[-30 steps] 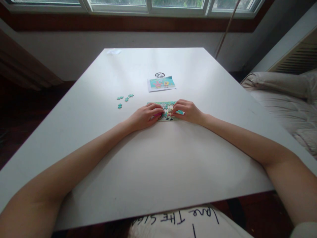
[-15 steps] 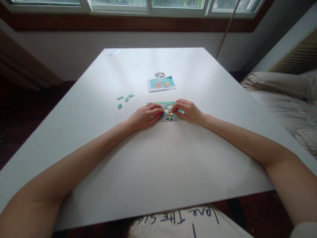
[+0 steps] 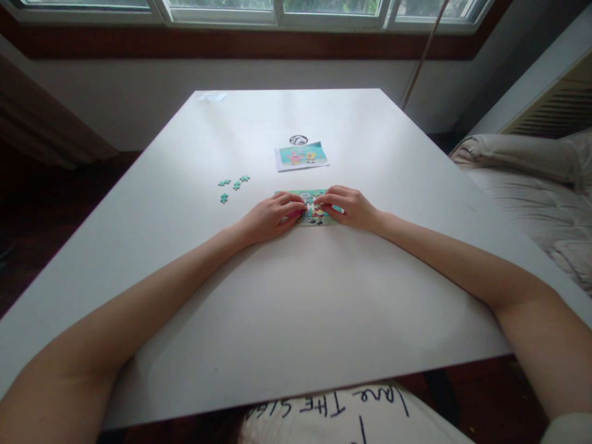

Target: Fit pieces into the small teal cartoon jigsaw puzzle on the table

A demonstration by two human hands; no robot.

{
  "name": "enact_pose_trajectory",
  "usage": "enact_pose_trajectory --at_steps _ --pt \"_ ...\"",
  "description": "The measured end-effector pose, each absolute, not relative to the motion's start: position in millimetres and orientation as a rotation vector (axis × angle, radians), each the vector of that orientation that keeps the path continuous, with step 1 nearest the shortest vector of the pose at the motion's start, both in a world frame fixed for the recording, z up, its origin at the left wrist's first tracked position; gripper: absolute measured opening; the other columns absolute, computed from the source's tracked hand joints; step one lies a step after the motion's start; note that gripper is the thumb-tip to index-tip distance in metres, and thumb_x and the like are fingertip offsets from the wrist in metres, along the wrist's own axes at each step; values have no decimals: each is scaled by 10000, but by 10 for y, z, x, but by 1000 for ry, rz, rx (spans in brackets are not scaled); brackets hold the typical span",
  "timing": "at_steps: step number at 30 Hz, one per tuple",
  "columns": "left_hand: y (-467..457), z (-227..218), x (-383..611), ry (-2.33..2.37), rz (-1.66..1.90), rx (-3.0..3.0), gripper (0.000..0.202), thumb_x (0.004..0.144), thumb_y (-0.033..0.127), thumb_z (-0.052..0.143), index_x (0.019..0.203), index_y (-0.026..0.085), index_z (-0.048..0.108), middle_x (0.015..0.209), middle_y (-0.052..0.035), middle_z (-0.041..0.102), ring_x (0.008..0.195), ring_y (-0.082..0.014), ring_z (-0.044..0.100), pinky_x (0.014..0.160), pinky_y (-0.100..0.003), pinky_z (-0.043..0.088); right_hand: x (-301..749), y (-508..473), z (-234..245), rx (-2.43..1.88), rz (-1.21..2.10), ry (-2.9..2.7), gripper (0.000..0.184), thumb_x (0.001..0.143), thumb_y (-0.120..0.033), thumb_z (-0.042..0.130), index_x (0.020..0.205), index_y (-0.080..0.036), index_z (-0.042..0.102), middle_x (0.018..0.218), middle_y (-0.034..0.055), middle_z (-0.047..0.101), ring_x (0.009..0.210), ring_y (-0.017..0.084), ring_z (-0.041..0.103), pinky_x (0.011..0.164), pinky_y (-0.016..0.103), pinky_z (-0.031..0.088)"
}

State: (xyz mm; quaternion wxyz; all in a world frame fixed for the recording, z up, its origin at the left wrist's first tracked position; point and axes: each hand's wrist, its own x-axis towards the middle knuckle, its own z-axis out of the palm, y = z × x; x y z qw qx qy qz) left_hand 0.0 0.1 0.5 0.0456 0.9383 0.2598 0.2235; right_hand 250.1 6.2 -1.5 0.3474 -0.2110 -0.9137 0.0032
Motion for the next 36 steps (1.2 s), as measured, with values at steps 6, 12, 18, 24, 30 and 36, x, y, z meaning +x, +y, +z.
enact_pose_trajectory --at_steps 6,12,18,24,30,36 --pt "-3 0 -1 793 682 2860 279 957 277 407 1139 212 608 1140 -95 616 1044 -188 561 914 -336 481 2492 55 -15 -530 11 -2364 167 926 -233 464 957 -200 624 809 45 624 720 133 575 657 247 480" --pt "-2 -5 -5 793 690 2864 281 958 282 404 1138 212 609 1141 -92 617 1048 -190 561 914 -336 482 2500 58 -18 -539 27 -2356 168 921 -212 460 960 -196 623 834 52 631 742 134 586 676 249 489" --pt "2 3 -3 783 695 2849 276 956 279 411 1136 214 610 1143 -96 617 1044 -194 564 914 -344 481 2499 59 -18 -528 73 -2361 177 928 -211 442 957 -199 617 850 50 624 767 130 597 700 247 499" --pt "-4 4 2 799 679 2860 279 956 272 406 1135 205 610 1139 -99 618 1046 -193 562 917 -343 484 2503 58 -19 -538 62 -2368 172 930 -220 449 942 -197 619 859 57 637 779 135 606 708 251 501" --pt "-7 10 2 790 686 2862 288 959 283 395 1136 208 610 1140 -98 618 1040 -189 565 910 -339 489 2499 48 1 -546 70 -2387 184 933 -226 440 926 -199 621 856 60 651 796 146 608 722 267 503" --pt "-11 14 9 801 678 2870 289 960 279 390 1131 204 610 1136 -96 618 1043 -192 563 914 -336 484 2501 50 -1 -530 70 -2381 182 929 -223 439 921 -204 620 849 57 653 788 148 602 714 271 505"
